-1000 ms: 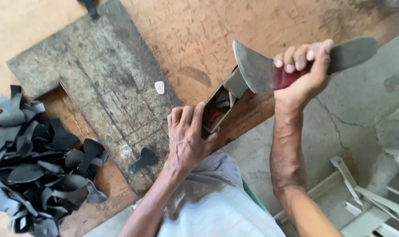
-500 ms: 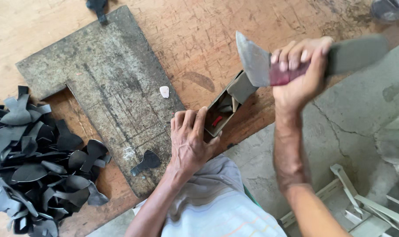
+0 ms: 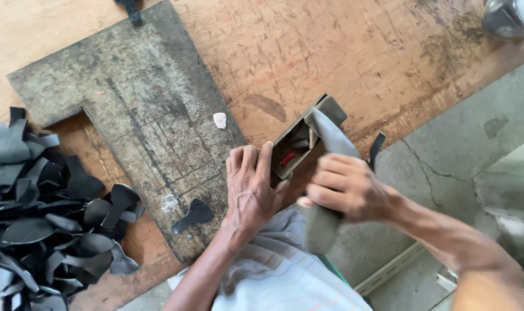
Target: The person gathers and organizes small black rubber pieces on a wooden workbench, then uses a large knife to trim and shape individual pieces on a cutting board. The person also sharpens the knife on a sharpening stone during the process.
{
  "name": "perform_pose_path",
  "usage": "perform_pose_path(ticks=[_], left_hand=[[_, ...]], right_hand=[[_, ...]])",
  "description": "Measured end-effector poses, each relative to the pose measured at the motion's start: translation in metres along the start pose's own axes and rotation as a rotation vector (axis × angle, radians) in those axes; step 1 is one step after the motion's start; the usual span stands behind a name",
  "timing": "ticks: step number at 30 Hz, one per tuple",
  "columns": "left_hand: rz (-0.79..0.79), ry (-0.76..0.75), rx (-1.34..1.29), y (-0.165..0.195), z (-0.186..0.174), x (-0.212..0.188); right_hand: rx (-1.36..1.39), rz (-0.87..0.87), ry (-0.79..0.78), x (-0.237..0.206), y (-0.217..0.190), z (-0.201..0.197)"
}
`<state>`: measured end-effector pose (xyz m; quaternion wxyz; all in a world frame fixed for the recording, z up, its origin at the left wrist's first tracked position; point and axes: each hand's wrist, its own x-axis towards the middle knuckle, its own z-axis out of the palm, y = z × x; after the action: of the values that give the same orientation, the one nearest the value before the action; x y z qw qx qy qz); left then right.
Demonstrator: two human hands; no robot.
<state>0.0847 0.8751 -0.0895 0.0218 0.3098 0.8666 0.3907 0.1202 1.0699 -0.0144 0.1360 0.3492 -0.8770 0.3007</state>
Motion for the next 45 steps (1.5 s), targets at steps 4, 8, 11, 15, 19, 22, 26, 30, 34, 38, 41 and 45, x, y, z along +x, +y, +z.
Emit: perform_pose_path(ticks=[4, 8, 11, 15, 19, 22, 26, 30, 34, 38, 41, 45], left_hand=[[-0.004, -0.026, 0.015, 0.0, -0.002, -0.001], [0.003, -0.02, 0.013, -0.002, 0.001, 0.0], [-0.014, -0.019, -0.003, -0.003, 0.002, 0.0], [0.0, -0.063, -0.004, -0.003, -0.001, -0.001], [-0.002, 0.032, 0.017, 0.001, -0.001, 0.001], [-0.002, 0.005, 0.023, 0.001, 0.0, 0.0], [0.002, -0.027, 0.021, 0.0, 0.0, -0.003], [-0.007, -0.043, 0.021, -0.001, 0.0, -0.001], [-0.017, -0.038, 0.028, 0.0, -0.001, 0.0], [0.0, -0.01, 0.019, 0.001, -0.002, 0.0], [-0.015, -0.011, 0.022, 0.001, 0.0, 0.001], [-0.019, -0.016, 0.032, 0.001, 0.001, 0.001]], right_hand=[[0.107, -0.059, -0.032, 0.011, 0.015, 0.012], [0.004, 0.003, -0.027, -0.031, -0.001, -0.007], [-0.027, 0.006, -0.057, -0.04, -0.006, -0.007], [0.066, -0.1, -0.129, -0.005, 0.02, 0.021], [0.205, -0.026, 0.16, 0.003, 0.044, 0.033], [0.4, 0.373, 0.768, -0.043, 0.032, 0.024], [1.073, 0.586, 1.231, -0.116, -0.004, 0.008], [1.095, 0.61, 1.283, -0.114, 0.008, 0.021], [0.905, 0.512, 1.245, -0.072, 0.066, 0.02], [1.01, 0.491, 1.27, -0.081, 0.051, 0.007], [1.073, 0.593, 1.295, -0.109, 0.01, 0.016], [1.03, 0.591, 1.332, -0.11, 0.038, 0.031]])
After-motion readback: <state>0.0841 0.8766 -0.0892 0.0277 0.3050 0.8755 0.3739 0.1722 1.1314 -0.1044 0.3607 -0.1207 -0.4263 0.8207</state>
